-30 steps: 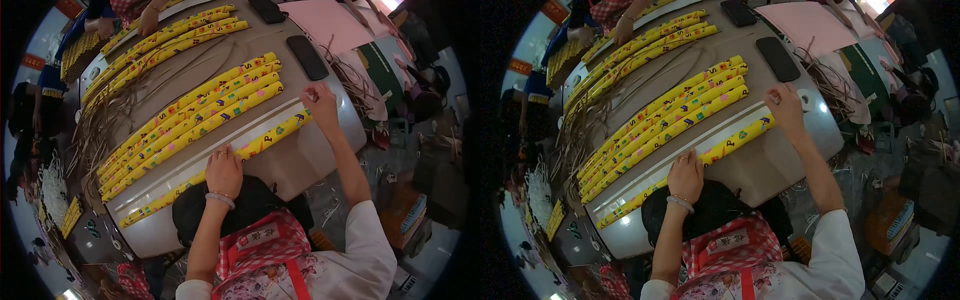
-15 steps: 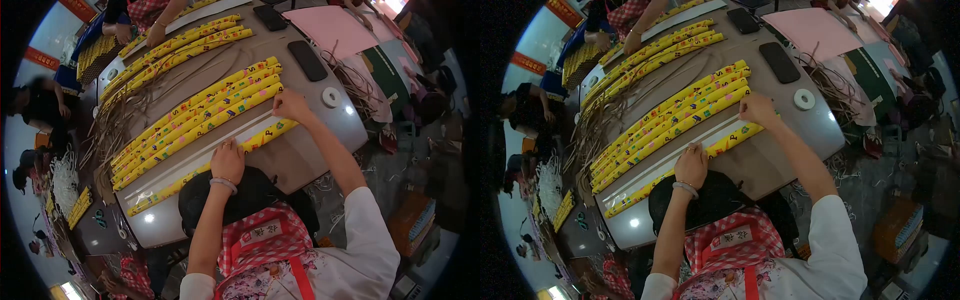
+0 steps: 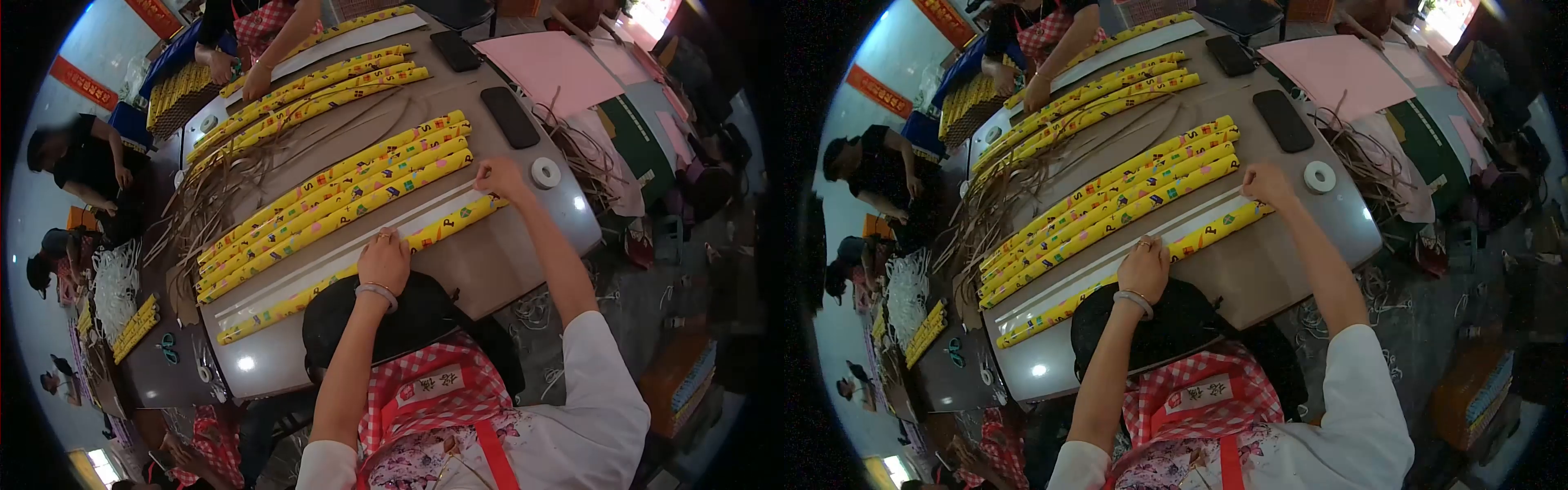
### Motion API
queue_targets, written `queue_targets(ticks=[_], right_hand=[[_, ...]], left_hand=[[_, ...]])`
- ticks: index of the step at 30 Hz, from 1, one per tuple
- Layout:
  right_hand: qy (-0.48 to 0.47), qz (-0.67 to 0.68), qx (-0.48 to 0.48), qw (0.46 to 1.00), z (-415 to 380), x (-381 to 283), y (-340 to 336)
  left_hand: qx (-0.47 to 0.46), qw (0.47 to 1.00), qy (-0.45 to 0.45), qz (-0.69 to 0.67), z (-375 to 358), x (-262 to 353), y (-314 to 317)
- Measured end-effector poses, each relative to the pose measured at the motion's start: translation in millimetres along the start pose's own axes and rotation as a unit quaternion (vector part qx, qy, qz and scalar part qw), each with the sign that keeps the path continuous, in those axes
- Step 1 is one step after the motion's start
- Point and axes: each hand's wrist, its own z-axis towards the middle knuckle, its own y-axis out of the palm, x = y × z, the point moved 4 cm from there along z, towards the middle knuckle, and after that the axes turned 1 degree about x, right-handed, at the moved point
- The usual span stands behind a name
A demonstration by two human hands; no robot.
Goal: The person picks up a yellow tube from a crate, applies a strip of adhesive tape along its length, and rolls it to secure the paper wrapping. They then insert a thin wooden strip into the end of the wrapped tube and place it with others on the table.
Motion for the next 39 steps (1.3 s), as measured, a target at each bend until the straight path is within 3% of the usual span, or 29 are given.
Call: queue_targets(ticks=[5,7,8,10,11,13,14,16,17,19,20,22,25,29,31,34,39], right_hand=[[0.007,0.051,0.039,0.998,-4,19,-24],[0.052,0.144,0.044,0.987,-6,29,-22],[0.051,0.142,0.046,0.988,-3,36,-20],[0.065,0.019,0.164,0.984,-1,48,-27],[0.062,0.018,0.165,0.984,-2,54,-29],[0.025,0.059,0.258,0.964,-11,61,-38],[0.022,0.059,0.258,0.964,-23,48,-45],[-0.069,0.130,0.298,0.943,-60,13,-62],[-0.070,0.131,0.292,0.945,-78,-3,-61],[-0.216,-0.074,0.288,0.930,-111,-42,-53],[-0.218,-0.072,0.283,0.931,-118,-48,-44],[-0.326,-0.078,0.197,0.921,-126,-61,-22],[-0.322,-0.046,0.161,0.932,-116,-45,-3],[-0.323,-0.029,0.161,0.932,-111,-39,3],[-0.321,-0.033,0.165,0.932,-110,-39,4],[-0.319,0.002,0.166,0.933,-109,-42,3],[-0.337,-0.012,0.174,0.925,-114,-50,1]], left_hand=[[0.024,0.999,-0.011,-0.037,-1,2,-3],[0.006,1.000,-0.012,-0.024,-1,1,-3],[-0.017,1.000,-0.012,-0.009,0,1,-2],[-0.014,1.000,-0.015,-0.004,0,1,1],[-0.014,1.000,-0.019,0.002,0,1,2],[0.011,1.000,-0.016,-0.006,-1,1,4],[0.033,0.999,-0.013,-0.013,-2,2,2],[0.031,0.999,-0.016,-0.013,-2,2,4],[0.028,0.999,-0.015,-0.010,-1,1,5],[0.008,1.000,-0.027,-0.005,2,2,4],[-0.014,0.999,-0.032,0.004,1,1,4],[-0.014,0.999,-0.035,0.001,-1,0,6],[0.053,0.997,-0.033,-0.033,-3,0,0],[0.060,0.984,-0.083,-0.145,-3,-7,-5],[0.064,0.968,-0.030,-0.242,-2,-24,3],[0.130,0.969,0.008,-0.212,-19,-41,-37],[0.075,0.991,-0.061,-0.098,-83,-146,-69]])
